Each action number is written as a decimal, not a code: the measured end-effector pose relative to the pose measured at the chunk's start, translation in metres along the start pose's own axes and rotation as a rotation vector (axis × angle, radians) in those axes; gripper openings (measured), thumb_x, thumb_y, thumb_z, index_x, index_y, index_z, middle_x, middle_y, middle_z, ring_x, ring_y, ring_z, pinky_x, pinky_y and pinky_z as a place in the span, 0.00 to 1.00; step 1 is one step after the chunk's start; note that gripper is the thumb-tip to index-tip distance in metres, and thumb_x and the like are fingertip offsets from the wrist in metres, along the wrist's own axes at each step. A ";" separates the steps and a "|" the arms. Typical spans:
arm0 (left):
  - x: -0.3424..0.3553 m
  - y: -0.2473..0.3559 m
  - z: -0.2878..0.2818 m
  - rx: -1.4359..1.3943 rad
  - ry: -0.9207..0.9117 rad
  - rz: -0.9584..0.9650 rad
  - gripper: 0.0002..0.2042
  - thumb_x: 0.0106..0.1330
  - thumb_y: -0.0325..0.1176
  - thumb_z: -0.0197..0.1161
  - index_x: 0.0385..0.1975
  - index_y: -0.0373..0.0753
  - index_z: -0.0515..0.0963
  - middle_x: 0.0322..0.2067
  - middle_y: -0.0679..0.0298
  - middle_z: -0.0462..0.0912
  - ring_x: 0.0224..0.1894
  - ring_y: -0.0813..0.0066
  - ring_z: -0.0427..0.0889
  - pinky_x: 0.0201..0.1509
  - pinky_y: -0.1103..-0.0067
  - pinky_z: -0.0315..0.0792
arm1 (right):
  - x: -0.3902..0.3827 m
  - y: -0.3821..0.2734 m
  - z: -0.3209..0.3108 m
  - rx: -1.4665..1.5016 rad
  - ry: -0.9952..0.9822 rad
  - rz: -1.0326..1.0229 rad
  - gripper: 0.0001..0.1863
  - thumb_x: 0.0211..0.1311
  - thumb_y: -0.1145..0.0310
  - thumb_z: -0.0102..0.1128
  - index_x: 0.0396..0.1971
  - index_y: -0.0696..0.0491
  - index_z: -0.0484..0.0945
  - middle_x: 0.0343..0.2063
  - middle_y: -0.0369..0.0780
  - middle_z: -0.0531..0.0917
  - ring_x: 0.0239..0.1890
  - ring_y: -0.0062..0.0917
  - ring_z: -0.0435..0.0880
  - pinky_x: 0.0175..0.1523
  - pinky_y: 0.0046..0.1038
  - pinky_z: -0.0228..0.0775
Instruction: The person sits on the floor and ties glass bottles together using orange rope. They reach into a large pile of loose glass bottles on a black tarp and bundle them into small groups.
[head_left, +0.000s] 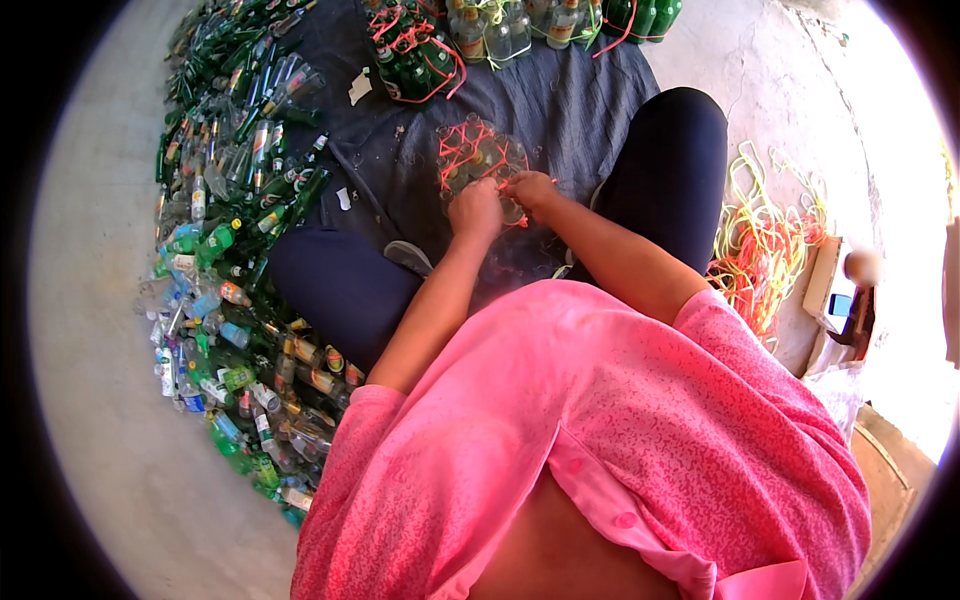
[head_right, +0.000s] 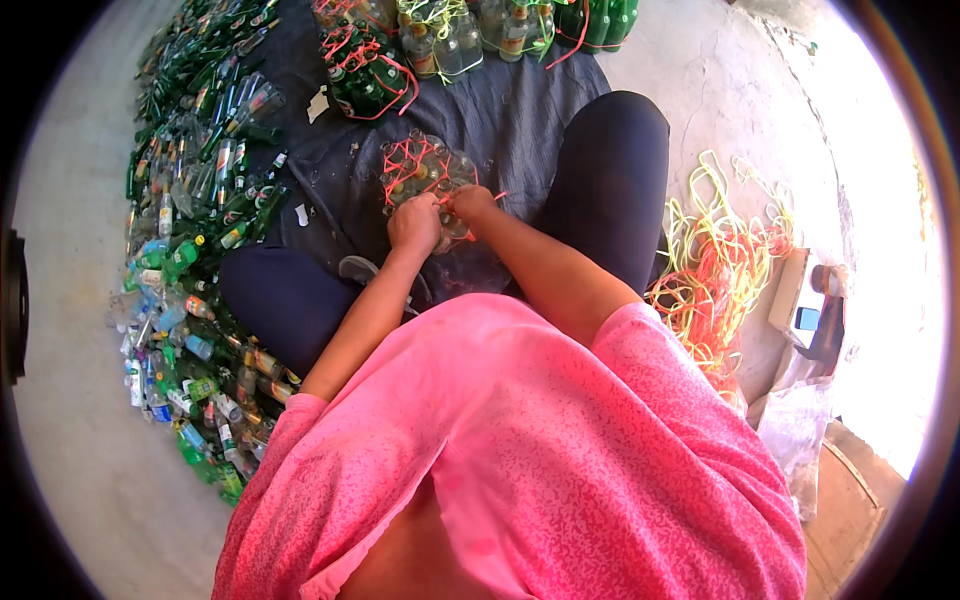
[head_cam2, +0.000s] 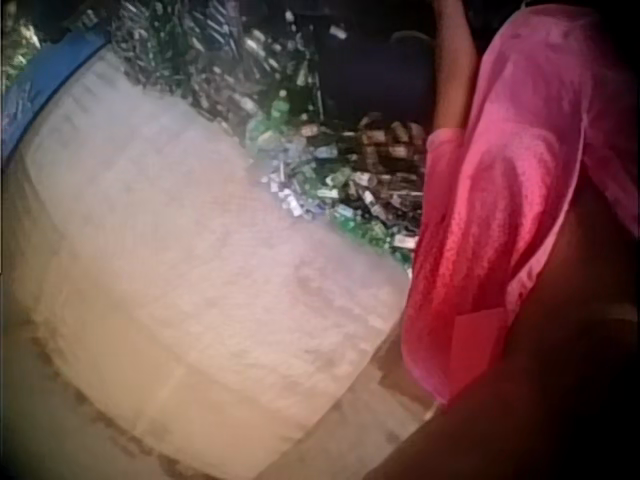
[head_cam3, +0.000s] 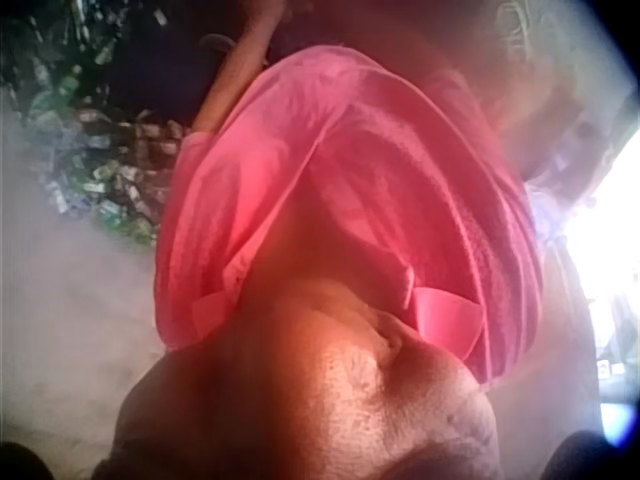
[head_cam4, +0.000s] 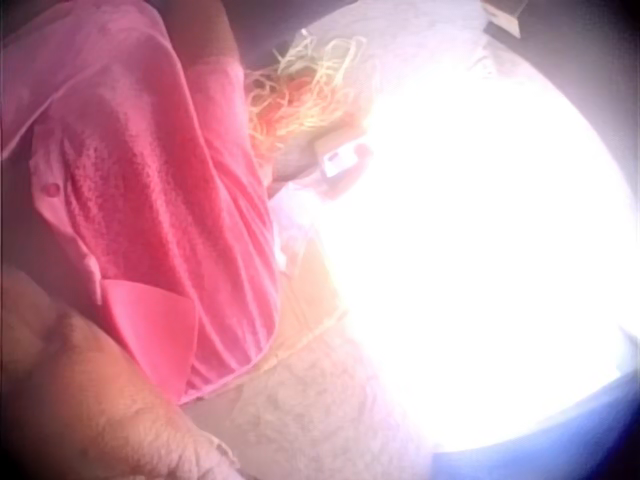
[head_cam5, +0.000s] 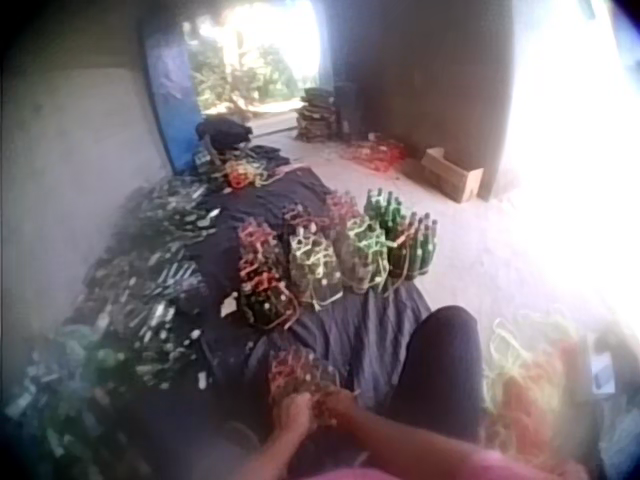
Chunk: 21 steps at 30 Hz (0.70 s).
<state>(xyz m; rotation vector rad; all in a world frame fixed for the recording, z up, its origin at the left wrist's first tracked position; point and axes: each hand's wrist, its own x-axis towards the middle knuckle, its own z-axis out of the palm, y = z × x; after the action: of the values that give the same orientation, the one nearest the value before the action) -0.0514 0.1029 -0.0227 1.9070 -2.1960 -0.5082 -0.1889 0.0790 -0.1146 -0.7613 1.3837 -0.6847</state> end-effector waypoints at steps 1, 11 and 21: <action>-0.001 -0.005 0.000 0.009 -0.006 -0.031 0.09 0.66 0.32 0.54 0.33 0.39 0.82 0.37 0.52 0.86 0.41 0.49 0.86 0.44 0.58 0.78 | -0.005 -0.006 0.005 0.053 -0.046 0.029 0.03 0.56 0.73 0.67 0.29 0.55 0.83 0.18 0.36 0.76 0.16 0.24 0.71 0.18 0.30 0.58; 0.003 -0.008 0.000 -0.013 -0.079 0.015 0.06 0.57 0.26 0.62 0.33 0.38 0.81 0.38 0.51 0.85 0.44 0.49 0.85 0.48 0.60 0.78 | 0.001 -0.007 0.013 0.363 0.012 0.305 0.05 0.56 0.77 0.64 0.22 0.55 0.81 0.13 0.33 0.69 0.11 0.19 0.60 0.16 0.25 0.48; 0.011 -0.009 0.008 0.116 -0.125 0.113 0.08 0.52 0.24 0.67 0.32 0.39 0.80 0.37 0.50 0.85 0.43 0.49 0.85 0.46 0.61 0.80 | -0.003 -0.011 0.002 0.466 0.023 0.329 0.08 0.54 0.78 0.66 0.18 0.55 0.79 0.14 0.32 0.70 0.11 0.16 0.57 0.16 0.24 0.43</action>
<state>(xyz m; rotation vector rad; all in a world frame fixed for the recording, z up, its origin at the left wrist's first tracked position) -0.0478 0.0921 -0.0338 1.8387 -2.4456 -0.5040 -0.1867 0.0745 -0.1037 -0.1529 1.2640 -0.7170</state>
